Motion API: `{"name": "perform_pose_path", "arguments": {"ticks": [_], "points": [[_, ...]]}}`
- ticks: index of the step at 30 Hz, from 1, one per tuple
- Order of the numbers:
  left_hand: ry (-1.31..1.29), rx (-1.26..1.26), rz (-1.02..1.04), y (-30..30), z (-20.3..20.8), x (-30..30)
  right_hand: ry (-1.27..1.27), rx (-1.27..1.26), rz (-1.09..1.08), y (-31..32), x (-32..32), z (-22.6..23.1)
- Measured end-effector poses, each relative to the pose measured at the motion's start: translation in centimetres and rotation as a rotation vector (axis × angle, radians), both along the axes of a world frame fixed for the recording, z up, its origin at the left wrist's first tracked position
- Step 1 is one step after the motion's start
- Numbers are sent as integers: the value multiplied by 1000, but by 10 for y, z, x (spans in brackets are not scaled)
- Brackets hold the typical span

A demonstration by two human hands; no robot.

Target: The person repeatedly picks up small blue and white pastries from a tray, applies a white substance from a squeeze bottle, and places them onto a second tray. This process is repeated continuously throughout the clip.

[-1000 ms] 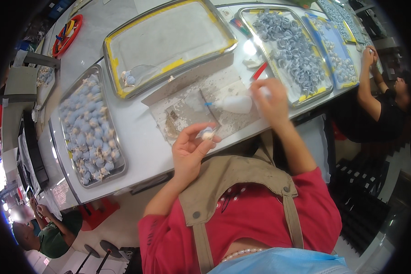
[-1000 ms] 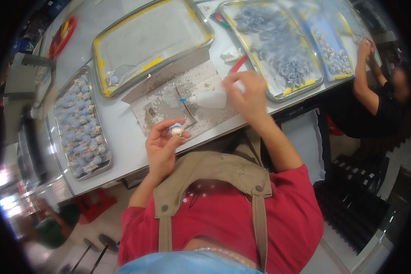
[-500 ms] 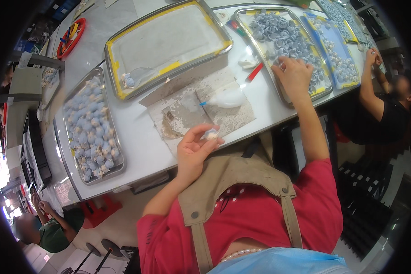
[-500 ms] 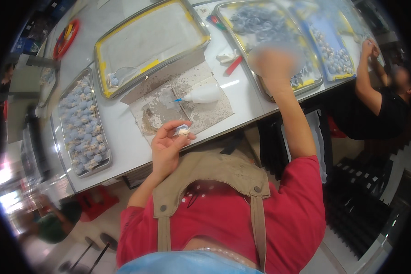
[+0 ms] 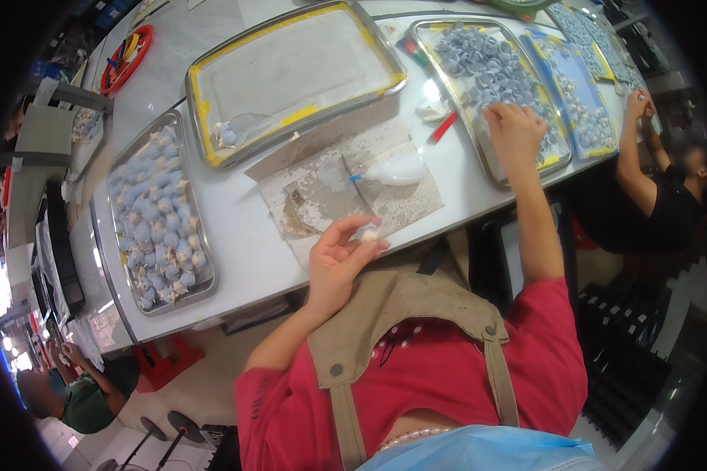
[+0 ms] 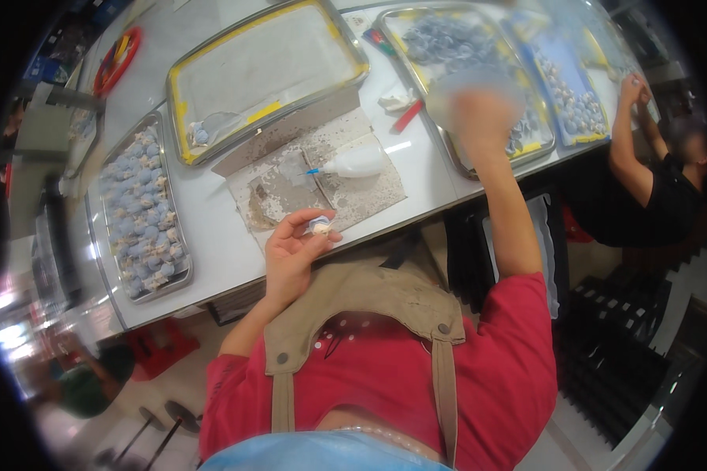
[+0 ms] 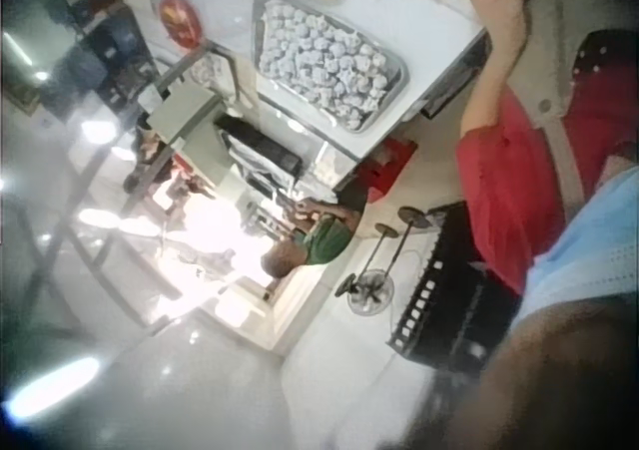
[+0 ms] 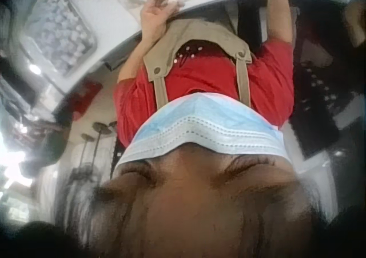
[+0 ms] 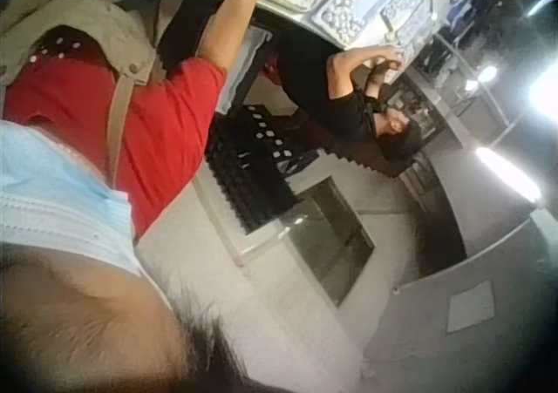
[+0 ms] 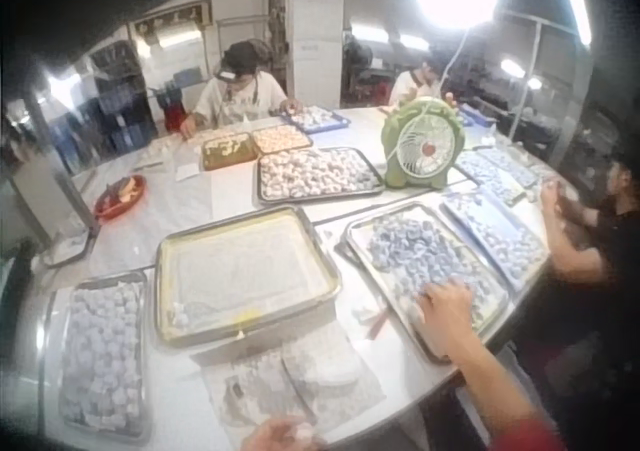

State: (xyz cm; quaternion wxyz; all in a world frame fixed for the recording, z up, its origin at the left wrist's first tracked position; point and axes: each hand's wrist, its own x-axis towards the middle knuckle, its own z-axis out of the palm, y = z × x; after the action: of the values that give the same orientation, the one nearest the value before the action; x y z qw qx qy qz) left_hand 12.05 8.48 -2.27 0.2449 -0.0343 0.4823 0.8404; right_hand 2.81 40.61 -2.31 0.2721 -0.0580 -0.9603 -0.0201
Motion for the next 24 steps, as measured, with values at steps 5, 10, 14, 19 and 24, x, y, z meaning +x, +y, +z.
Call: {"name": "perform_pose_path", "arguments": {"ticks": [5, 10, 14, 19, 24], "points": [[98, 19, 43, -1, -2, -1, -162, -1018, 328, -62, 50, 43], [160, 82, -1, 2, 0, -3, -998, -1868, 418, -113, 84, 40], [203, -17, -29, -1, 2, 0, -971, -2092, 412, -131, 90, 15], [295, -52, 18, 2, 2, -1, -647, -1649, 479, -139, 97, 16], [272, -60, 7, 3, 2, 0, -94, -874, 701, -143, 96, 12]]}}
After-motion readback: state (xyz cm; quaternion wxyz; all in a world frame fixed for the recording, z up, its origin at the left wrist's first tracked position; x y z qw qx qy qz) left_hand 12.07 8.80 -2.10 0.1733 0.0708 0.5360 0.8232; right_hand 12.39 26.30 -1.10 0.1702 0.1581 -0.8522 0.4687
